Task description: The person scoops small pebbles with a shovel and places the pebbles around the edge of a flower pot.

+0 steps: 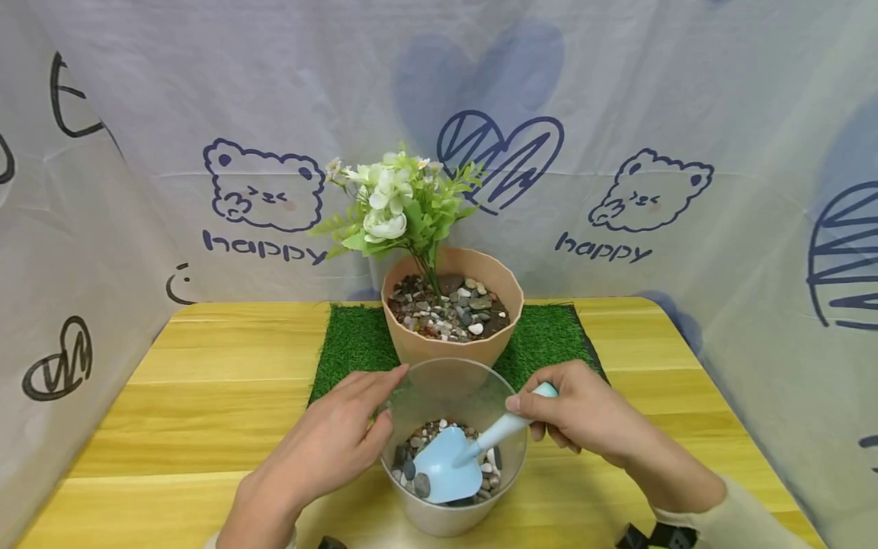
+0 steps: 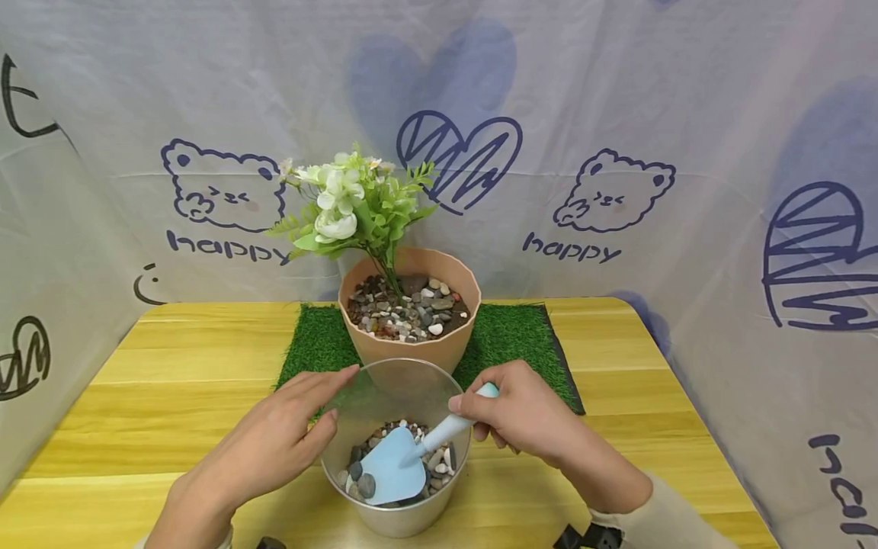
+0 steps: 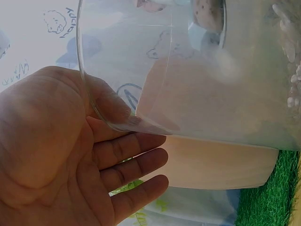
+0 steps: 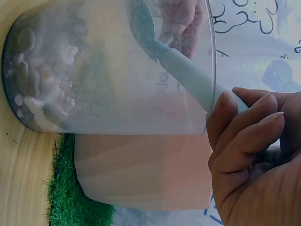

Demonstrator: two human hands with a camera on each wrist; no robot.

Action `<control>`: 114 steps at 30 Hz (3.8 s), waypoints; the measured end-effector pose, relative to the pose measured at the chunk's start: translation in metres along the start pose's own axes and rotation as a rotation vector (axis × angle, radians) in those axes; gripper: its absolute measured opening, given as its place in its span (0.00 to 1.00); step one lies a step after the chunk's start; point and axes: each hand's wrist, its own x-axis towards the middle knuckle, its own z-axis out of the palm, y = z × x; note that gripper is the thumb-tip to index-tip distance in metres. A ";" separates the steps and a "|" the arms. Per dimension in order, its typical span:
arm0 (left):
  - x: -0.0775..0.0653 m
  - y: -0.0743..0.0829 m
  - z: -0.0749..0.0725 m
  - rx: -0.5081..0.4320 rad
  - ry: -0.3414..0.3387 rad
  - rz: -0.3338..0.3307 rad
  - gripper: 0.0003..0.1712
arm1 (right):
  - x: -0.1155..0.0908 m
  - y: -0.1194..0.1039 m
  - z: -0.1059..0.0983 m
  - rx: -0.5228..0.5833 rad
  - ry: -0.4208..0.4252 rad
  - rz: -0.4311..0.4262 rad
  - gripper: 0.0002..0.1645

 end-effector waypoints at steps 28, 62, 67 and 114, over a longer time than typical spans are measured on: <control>-0.003 -0.004 0.000 -0.010 -0.009 -0.003 0.33 | 0.011 -0.041 -0.073 -0.006 0.541 -0.091 0.23; -0.002 -0.003 0.000 -0.029 -0.011 -0.003 0.33 | 0.007 -0.053 -0.044 -0.348 0.721 -0.345 0.15; -0.001 -0.003 -0.001 -0.028 -0.015 -0.005 0.32 | -0.008 -0.054 -0.025 -0.437 0.590 -0.458 0.06; 0.000 -0.003 0.000 -0.028 -0.020 -0.007 0.32 | 0.029 -0.017 0.031 -0.936 0.096 -0.499 0.10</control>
